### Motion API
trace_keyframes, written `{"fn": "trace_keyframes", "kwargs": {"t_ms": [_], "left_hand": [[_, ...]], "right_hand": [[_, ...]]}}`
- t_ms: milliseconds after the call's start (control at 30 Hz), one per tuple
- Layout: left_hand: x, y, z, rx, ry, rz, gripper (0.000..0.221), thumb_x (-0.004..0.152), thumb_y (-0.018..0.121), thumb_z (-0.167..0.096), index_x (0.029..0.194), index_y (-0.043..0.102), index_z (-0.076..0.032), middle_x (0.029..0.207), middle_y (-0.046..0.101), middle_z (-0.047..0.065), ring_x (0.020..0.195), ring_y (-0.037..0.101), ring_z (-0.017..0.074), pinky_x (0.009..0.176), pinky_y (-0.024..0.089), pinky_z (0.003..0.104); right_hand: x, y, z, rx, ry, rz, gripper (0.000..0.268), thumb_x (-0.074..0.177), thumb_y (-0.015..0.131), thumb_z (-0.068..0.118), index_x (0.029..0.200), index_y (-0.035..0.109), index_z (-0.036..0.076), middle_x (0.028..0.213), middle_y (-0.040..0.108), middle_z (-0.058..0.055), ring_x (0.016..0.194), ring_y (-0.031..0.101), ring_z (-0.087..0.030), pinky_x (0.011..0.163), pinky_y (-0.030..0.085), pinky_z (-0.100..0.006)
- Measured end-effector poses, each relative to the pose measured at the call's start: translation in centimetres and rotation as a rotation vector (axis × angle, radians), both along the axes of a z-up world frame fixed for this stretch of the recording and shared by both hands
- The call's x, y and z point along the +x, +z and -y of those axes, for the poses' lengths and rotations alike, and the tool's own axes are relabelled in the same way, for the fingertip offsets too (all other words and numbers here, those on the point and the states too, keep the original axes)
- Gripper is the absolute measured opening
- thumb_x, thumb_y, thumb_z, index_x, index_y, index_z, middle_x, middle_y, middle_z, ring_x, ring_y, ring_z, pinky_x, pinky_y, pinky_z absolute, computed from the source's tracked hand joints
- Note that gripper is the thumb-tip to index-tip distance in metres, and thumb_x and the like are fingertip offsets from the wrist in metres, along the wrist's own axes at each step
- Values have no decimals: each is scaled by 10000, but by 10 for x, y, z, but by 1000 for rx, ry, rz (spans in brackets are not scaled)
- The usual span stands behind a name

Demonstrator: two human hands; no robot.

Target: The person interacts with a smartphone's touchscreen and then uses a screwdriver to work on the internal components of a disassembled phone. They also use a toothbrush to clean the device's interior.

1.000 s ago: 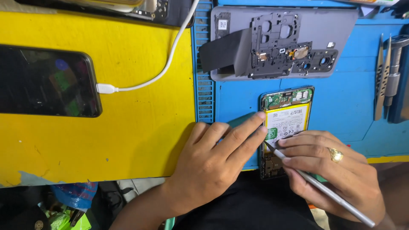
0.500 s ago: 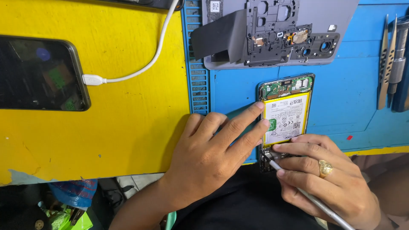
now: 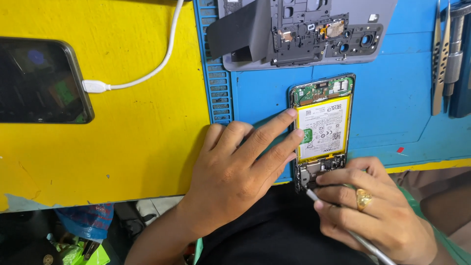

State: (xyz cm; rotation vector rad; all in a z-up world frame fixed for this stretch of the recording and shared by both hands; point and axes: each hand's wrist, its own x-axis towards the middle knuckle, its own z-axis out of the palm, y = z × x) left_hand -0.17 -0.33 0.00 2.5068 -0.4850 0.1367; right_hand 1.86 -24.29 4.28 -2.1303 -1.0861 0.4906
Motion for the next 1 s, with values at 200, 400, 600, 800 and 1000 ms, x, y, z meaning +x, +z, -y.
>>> {"fn": "trace_keyframes", "kwargs": {"t_ms": [200, 400, 600, 800, 1000], "left_hand": [[0, 1, 1, -12, 5, -3, 194, 1071, 786, -284, 1237, 716, -212, 1398, 659, -39, 826, 516, 212, 703, 365, 368], [-1, 2, 1, -26, -10, -25, 237, 1056, 815, -280, 1249, 710, -190, 1406, 654, -19, 841, 516, 222, 706, 366, 373], [-1, 3, 2, -17, -2, -3, 275, 1041, 859, -302, 1252, 713, -203, 1394, 667, -31, 829, 509, 217, 697, 355, 367], [-3, 5, -2, -117, -121, 107, 137, 1090, 669, -208, 1217, 718, -198, 1363, 675, -29, 987, 658, 211, 834, 432, 365], [-25, 2, 12, 25, -278, -14, 643, 886, 924, -545, 1343, 661, -177, 1504, 545, 46, 1373, 525, 274, 1108, 451, 551]], "right_hand": [[-5, -3, 12, -27, 59, 15, 152, 905, 705, 186, 789, 632, 120, 888, 711, 13, 906, 737, -201, 779, 441, -401], [-6, -4, 20, -23, 107, -69, 144, 926, 696, 221, 880, 649, 92, 937, 708, 6, 915, 716, -193, 794, 426, -406], [-5, 3, 15, -40, 116, -109, 135, 923, 712, 182, 841, 635, 105, 925, 707, 8, 864, 713, -182, 778, 427, -396], [-10, -1, 23, 10, 62, -81, 190, 926, 657, 202, 1077, 703, 95, 1106, 761, -31, 977, 762, -180, 813, 525, -346], [-11, -11, 50, 264, -220, -28, 168, 769, 748, 60, 910, 696, -16, 834, 753, -160, 732, 786, -236, 751, 675, -351]]}}
